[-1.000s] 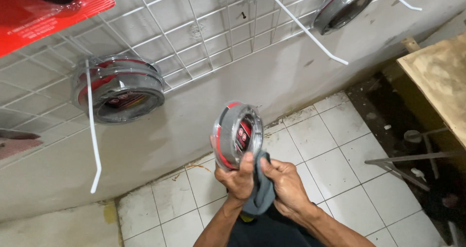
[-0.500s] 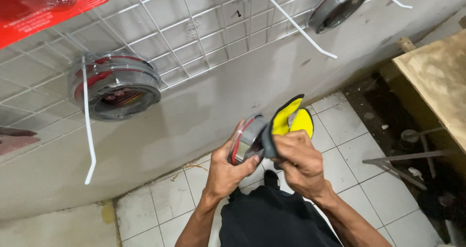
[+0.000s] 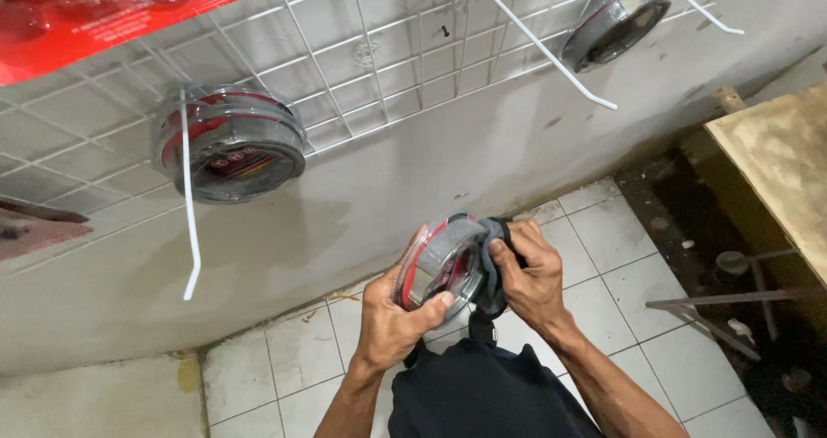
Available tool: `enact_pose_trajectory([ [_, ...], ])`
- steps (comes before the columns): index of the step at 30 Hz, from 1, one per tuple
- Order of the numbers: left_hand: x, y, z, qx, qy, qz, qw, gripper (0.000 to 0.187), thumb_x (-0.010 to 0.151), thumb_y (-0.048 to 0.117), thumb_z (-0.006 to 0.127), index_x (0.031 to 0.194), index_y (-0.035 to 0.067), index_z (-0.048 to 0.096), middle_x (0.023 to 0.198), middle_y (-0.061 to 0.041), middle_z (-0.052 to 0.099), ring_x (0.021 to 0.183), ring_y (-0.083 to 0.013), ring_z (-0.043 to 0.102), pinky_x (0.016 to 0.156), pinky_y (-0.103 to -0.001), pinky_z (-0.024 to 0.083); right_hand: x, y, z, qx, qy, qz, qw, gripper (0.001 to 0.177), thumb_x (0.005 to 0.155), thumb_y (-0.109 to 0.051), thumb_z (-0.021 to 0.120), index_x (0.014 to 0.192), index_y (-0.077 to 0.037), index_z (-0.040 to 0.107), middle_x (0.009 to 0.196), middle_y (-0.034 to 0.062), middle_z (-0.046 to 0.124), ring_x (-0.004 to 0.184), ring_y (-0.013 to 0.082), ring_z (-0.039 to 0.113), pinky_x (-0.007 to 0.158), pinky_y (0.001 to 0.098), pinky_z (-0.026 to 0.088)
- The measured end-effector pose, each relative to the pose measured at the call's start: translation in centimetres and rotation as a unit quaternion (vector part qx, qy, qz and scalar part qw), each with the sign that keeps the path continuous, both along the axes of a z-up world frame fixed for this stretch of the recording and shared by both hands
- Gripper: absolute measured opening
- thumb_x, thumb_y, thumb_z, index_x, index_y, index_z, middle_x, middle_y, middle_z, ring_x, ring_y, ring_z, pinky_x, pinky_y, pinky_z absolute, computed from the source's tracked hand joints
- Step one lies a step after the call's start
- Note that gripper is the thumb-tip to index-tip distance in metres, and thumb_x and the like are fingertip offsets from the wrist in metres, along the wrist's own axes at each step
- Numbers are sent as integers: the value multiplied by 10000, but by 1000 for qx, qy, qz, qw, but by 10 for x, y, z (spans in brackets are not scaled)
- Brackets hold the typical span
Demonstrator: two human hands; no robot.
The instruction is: Wiping a packaged motorcycle part with a cloth and hanging it on a wall rack.
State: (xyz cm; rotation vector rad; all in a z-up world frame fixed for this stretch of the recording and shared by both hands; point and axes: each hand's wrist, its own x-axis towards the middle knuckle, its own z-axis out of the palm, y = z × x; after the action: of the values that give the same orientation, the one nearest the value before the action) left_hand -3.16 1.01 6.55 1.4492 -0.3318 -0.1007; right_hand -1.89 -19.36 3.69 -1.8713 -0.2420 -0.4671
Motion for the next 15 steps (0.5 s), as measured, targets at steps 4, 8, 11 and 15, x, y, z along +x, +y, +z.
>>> enact_pose_trajectory([
  [4, -10, -18, -14, -55, 11, 67, 996, 739, 794, 29, 705, 1483, -56, 451, 1307, -176, 696, 1124, -221, 689, 983, -304, 534, -17, 24, 6, 103, 84, -62, 989, 201, 975, -122, 627, 1005, 56, 718, 942, 57, 651, 782, 123, 550, 713, 242, 466],
  [8, -10, -36, -39, -78, -73, 152, 983, 769, 836, 43, 706, 1521, -58, 372, 1350, -178, 650, 1137, -230, 668, 993, -322, 534, -30, 35, -4, 204, 208, -90, 952, 228, 965, -136, 642, 1001, 59, 756, 787, 29, 664, 662, 78, 505, 579, 225, 451],
  [11, -4, -44, -47, -92, -126, 216, 964, 754, 853, 71, 705, 1524, -43, 380, 1297, -147, 670, 1045, -195, 678, 924, -290, 561, -41, 38, -7, 247, 260, -25, 933, 252, 949, -150, 656, 950, 73, 771, 739, 46, 672, 618, 84, 490, 535, 239, 428],
  [15, 9, -51, -41, -294, -93, 256, 916, 793, 824, 109, 670, 1538, -40, 359, 1392, -160, 569, 1157, -218, 614, 1020, -337, 522, -50, 39, -13, 416, 324, 87, 845, 370, 918, -147, 681, 1133, 153, 701, 851, 153, 716, 676, 137, 604, 579, 254, 504],
])
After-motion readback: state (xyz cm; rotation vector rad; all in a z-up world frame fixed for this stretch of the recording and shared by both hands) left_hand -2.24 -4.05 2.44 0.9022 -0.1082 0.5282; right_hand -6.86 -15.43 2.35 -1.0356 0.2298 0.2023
